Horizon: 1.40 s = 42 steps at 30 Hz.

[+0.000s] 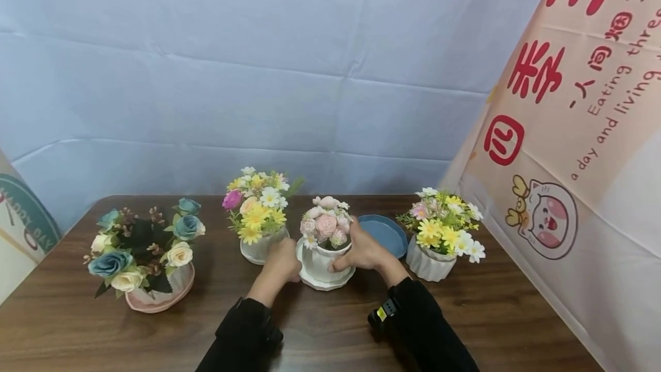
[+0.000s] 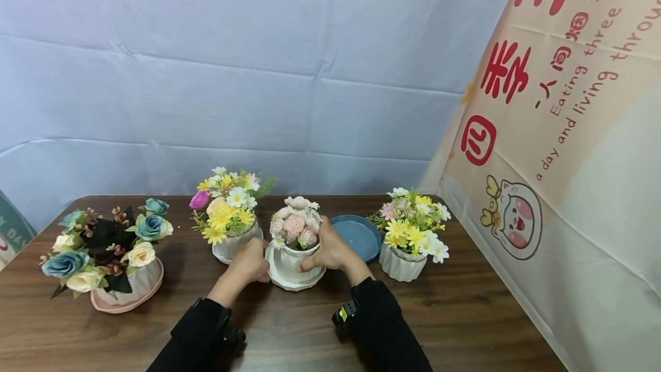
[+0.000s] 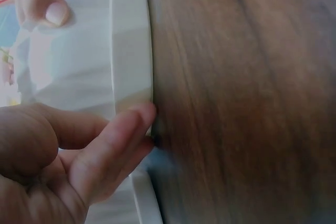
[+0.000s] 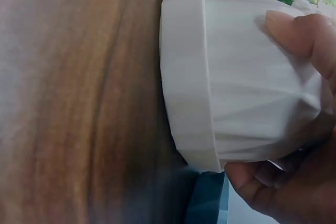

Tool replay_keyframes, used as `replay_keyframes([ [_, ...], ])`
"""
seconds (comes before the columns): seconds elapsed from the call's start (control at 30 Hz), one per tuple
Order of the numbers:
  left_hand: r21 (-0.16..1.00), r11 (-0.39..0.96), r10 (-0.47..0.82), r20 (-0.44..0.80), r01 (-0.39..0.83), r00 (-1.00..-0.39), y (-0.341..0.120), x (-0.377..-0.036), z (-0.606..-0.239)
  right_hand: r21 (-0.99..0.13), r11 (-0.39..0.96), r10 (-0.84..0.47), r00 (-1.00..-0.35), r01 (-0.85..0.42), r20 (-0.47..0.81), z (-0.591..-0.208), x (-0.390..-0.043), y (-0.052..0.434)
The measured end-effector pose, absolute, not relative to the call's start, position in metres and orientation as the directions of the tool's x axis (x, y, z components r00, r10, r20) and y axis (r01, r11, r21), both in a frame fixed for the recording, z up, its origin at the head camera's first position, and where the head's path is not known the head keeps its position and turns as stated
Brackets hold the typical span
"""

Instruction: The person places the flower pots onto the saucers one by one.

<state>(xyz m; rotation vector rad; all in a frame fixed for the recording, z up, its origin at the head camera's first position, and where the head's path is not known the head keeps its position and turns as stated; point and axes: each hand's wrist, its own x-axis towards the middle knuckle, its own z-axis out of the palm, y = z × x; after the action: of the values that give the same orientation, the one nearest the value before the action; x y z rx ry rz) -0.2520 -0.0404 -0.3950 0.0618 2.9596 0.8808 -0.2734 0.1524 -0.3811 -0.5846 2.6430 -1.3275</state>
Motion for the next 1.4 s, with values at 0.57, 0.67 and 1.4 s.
replay_keyframes([
  [0.57, 0.577, 0.814, -0.035, -0.064, -0.065, -0.997, -0.04, -0.266, -0.396, -0.81, 0.543, -0.411, -0.911, -0.222, -0.026, -0.377, -0.301, 0.146],
  [0.67, 0.579, 0.812, -0.048, -0.062, -0.075, -0.997, -0.041, -0.268, -0.396, -0.807, 0.545, -0.401, -0.916, -0.226, -0.014, -0.377, -0.301, 0.144],
  [1.4, 0.539, 0.841, -0.07, 0.179, 0.038, -0.981, -0.044, -0.271, -0.407, -0.775, 0.589, -0.305, -0.951, -0.227, 0.047, -0.382, -0.309, 0.129],
])
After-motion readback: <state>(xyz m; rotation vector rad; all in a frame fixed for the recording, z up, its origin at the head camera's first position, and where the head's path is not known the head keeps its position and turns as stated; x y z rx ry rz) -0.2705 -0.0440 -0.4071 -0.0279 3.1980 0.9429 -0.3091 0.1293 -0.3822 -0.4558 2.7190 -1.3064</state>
